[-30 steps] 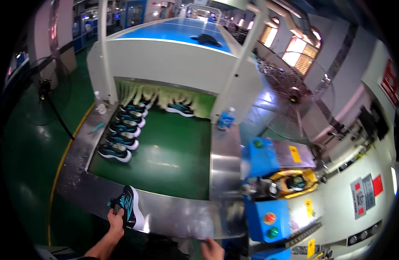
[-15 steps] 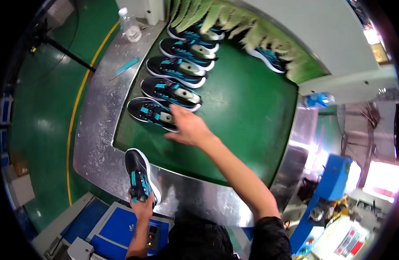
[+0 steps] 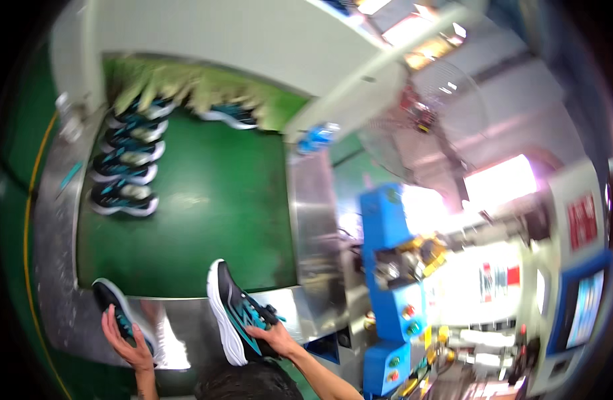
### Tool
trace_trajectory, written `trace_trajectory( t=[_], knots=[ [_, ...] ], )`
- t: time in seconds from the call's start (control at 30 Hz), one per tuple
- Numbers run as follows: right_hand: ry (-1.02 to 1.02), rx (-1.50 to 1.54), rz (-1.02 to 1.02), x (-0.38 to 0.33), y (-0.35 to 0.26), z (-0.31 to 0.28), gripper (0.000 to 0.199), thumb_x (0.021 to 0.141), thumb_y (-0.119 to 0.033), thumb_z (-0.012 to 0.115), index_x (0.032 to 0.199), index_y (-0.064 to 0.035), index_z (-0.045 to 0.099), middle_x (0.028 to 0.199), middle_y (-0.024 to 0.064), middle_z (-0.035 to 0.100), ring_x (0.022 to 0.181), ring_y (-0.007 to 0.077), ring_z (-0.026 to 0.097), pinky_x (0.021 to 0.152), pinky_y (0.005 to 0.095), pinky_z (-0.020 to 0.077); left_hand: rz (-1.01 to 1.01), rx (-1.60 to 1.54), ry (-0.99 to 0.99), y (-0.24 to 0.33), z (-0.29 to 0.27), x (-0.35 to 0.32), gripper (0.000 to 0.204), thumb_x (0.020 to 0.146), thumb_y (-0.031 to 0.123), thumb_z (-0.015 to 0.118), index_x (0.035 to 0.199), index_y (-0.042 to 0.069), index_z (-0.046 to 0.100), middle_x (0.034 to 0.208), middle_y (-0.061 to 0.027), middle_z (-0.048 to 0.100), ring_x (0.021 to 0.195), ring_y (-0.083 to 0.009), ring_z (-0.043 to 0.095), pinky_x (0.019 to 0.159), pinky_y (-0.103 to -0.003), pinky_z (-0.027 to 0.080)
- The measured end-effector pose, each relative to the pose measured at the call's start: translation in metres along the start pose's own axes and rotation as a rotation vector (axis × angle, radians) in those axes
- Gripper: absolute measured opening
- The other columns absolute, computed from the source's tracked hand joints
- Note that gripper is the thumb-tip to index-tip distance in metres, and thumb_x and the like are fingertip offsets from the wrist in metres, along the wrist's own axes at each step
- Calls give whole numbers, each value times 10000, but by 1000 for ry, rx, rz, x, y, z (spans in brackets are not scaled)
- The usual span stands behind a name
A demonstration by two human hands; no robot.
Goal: The person places shoes into two different specialized industrial machines, retrieves them, and then places them on a storage rack or conveyor belt.
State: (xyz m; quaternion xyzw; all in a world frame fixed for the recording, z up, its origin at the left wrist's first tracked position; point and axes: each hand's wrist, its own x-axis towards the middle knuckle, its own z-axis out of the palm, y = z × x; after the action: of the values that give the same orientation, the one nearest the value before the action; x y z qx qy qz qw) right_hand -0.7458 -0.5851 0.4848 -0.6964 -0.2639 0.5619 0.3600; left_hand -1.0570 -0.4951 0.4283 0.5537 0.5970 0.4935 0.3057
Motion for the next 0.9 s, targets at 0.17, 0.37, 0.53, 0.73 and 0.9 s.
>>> trace_trajectory(
  t=[0.17,0.37,0.53,0.73,0.9],
  knots=[
    [203,143,-116,-97,-76,-30,518,760,-289,790,1143,-16,573,1002,32,587,921,115,531,805,287,471,-125,-838,-734,104,110,14,982,827,429,669,1488,7,78,1542,-169,178,1422,-301,189,1160,-415,113],
    [305,209,-918,-198,-2,-77,774,786,-139,722,1414,-27,283,1341,137,452,1238,213,441,1035,353,363,-165,-899,-1552,213,184,-74,842,824,324,644,1462,6,196,1362,-158,461,1207,-247,506,985,-367,431],
    [768,699,-527,-326,199,-117,626,791,-263,740,1307,-28,476,1195,72,549,1097,156,498,978,324,390,-205,-666,-1732,230,184,-314,742,774,134,680,1402,3,308,1259,-132,501,1098,-222,533,991,-366,416],
    [1420,1108,-584,-511,297,-149,529,777,-63,706,1253,-31,477,1083,70,579,990,178,571,866,359,480,-117,-590,-2164,351,252,-512,826,828,40,697,1444,10,147,1488,-215,274,1388,-300,284,1135,-392,258],
    [1612,1139,-663,-578,303,-155,585,784,-77,678,1307,-16,424,1135,107,581,1023,211,575,865,360,481,725,-9,-1891,439,380,-708,1046,714,312,758,1429,-97,113,1389,-318,371,1273,-374,433,1041,-369,380]
  ],
)
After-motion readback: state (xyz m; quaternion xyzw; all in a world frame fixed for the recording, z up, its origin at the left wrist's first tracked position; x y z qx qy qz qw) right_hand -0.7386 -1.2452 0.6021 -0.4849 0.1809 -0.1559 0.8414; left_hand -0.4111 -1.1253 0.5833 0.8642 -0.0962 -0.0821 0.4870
